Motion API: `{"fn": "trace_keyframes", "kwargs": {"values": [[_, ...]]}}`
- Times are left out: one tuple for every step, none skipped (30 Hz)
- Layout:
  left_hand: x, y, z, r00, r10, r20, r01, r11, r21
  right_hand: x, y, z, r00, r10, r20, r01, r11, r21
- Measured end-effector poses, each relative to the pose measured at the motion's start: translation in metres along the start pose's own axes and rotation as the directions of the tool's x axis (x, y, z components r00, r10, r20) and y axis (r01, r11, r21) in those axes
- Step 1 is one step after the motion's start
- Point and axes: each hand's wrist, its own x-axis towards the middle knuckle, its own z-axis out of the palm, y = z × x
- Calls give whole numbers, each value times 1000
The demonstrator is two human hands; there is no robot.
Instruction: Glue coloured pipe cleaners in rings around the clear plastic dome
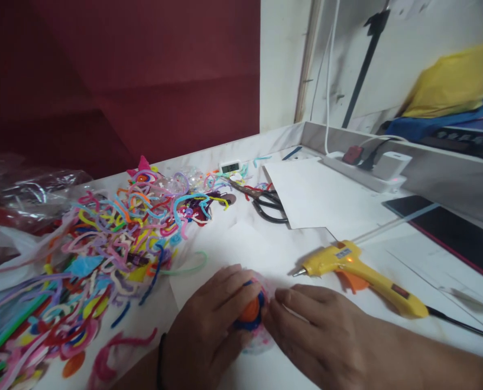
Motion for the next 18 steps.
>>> {"fn": "trace_keyframes", "kwargs": {"values": [[0,0,-1,1000,3,5,-3,1000,4,0,-2,-1,999,27,-18,-27,1000,3],[1,1,-1,1000,5,10,-5,1000,5,0,-3,-2,997,63,-42,-63,998,9],[1,1,-1,1000,5,17,-5,1000,2,0,-5,-2,992,104,-66,-104,995,12],[1,0,-1,1000,9,22,-9,1000,-2,-1,-7,-2,985,151,-89,-151,989,7],[1,0,0,1000,12,18,-12,1000,-3,-3,-9,-1,976,188,-107,-189,982,-6],[0,0,0,1000,15,11,-15,1000,-1,-5,-11,2,970,208,-124,-213,977,-29],[0,-1,1,1000,20,-1,-20,1000,5,-8,-13,6,965,214,-150,-224,973,-56],[-1,-1,2,1000,25,-12,-25,1000,14,-12,-15,13,961,212,-178,-230,970,-84],[-1,-1,3,999,27,-20,-26,999,22,-16,-16,20,957,195,-213,-222,969,-112],[-1,-1,3,999,26,-29,-26,999,24,-20,-18,28,950,182,-254,-222,965,-140],[-1,0,4,999,19,-33,-19,1000,19,-24,-19,36,944,174,-281,-225,961,-162],[-1,0,4,999,9,-35,-9,1000,7,-28,-21,44,944,174,-280,-229,957,-176],[-1,1,4,999,-5,-37,5,1000,-8,-32,-22,50,944,183,-274,-238,954,-183],[0,1,4,999,-20,-35,20,999,-25,-35,-23,55,947,194,-257,-245,952,-183],[-1,2,4,999,-30,-32,29,999,-38,-37,-24,58,950,202,-238,-247,952,-181],[-1,1,4,999,-32,-30,30,998,-46,-38,-25,58,952,206,-225,-248,952,-179],[-2,1,4,999,-27,-30,25,998,-51,-38,-25,57,953,204,-224,-246,953,-179],[-2,1,5,999,-15,-35,13,999,-51,-38,-25,53,954,203,-223,-243,955,-172]]}}
